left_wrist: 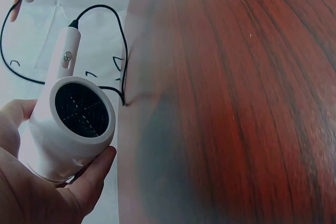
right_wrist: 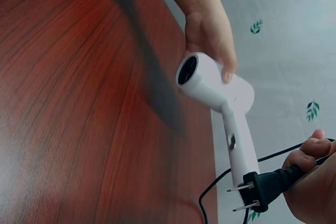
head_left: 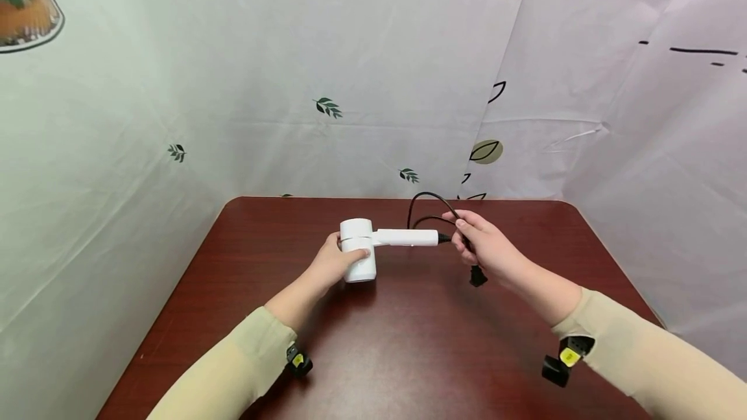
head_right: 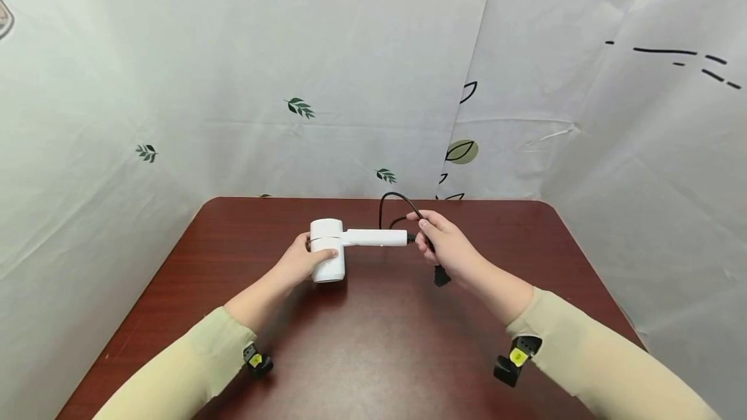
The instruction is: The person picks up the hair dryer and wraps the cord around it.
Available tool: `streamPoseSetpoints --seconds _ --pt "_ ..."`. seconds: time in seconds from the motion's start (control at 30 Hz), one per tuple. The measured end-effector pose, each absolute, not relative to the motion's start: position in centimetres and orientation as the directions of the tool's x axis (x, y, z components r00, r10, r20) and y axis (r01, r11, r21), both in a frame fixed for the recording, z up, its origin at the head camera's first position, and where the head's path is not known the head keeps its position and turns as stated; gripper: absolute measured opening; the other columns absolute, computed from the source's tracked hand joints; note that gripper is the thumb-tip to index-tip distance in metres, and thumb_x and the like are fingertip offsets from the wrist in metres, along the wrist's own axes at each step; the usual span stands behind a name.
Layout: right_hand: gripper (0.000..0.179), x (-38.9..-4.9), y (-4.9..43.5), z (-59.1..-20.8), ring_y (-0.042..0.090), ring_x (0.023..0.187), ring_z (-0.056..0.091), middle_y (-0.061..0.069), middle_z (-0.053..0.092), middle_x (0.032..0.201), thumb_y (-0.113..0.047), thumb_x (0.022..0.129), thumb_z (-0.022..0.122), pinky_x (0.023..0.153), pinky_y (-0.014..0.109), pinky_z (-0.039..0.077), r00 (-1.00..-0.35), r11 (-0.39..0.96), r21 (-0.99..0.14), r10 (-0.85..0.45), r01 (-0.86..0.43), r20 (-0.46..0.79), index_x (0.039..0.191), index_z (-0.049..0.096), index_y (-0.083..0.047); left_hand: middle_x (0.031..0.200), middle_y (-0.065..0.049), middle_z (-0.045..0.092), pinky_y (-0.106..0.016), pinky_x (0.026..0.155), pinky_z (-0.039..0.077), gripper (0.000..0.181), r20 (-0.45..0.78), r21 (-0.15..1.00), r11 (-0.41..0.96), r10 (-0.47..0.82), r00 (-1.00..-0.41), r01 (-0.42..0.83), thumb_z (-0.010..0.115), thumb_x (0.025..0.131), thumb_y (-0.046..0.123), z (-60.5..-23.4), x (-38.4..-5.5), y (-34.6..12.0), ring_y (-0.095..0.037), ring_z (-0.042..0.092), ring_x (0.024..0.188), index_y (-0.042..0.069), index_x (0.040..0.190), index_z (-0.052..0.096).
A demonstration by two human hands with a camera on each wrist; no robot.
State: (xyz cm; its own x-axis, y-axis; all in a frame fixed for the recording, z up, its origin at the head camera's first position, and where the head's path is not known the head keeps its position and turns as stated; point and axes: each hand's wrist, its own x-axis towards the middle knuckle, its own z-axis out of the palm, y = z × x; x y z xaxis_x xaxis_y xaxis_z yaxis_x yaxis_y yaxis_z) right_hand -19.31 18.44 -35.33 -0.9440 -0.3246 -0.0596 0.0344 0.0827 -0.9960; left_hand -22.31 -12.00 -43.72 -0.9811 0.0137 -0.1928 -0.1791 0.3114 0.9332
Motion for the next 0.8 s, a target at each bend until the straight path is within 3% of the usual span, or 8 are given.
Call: streamPoseSetpoints --seconds 0.17,0.4,0.63,0.8 --pt "0.034 -19.3 17.6 -35.3 0.010 0.050 0.028 0.001 0.044 0.071 -0.019 0.109 0.034 0.050 0.024 0.027 -0.936 0.051 -0.998 -0.349 0.024 -0.040 0.138 0.039 0.000 0.117 -0.019 0.056 -0.050 0.051 0.050 0.078 -0.194 0.932 0.317 0.018 -0.981 -0.179 0.079 0.083 0.028 -43.9 -22.3 -11.3 -0.027 0.062 0.078 0.000 0.142 0.035" --pt "0.029 -19.0 16.5 -35.2 0.010 0.049 0.030 0.001 0.045 0.070 -0.017 0.109 0.034 0.048 0.023 0.026 -0.925 0.027 -1.000 -0.380 -0.009 -0.002 0.133 0.043 -0.003 0.125 -0.020 0.054 -0.039 0.058 0.053 0.082 -0.173 0.934 0.319 0.018 -0.985 -0.158 0.079 0.083 0.028 -43.8 -22.3 -10.5 -0.029 0.063 0.095 -0.002 0.143 0.034" --pt "0.029 -18.6 15.8 -35.1 0.012 0.051 0.033 0.002 0.046 0.073 -0.020 0.109 0.035 0.052 0.024 0.032 -0.911 0.041 -0.999 -0.413 0.008 -0.024 0.134 0.045 -0.009 0.127 -0.021 0.053 -0.044 0.055 0.054 0.086 -0.190 0.925 0.338 0.017 -0.982 -0.173 0.079 0.083 0.031 -43.6 -22.5 -9.8 -0.031 0.061 0.097 0.001 0.147 0.031" --pt "0.032 -17.9 15.1 -34.9 0.012 0.052 0.033 0.003 0.046 0.073 -0.019 0.109 0.036 0.052 0.023 0.032 -0.899 0.032 -0.999 -0.437 0.015 -0.027 0.137 0.043 -0.005 0.127 -0.021 0.053 -0.040 0.057 0.054 0.086 -0.185 0.930 0.327 0.019 -0.982 -0.169 0.079 0.082 0.030 -44.0 -22.6 -9.5 -0.031 0.061 0.101 0.000 0.146 0.031"
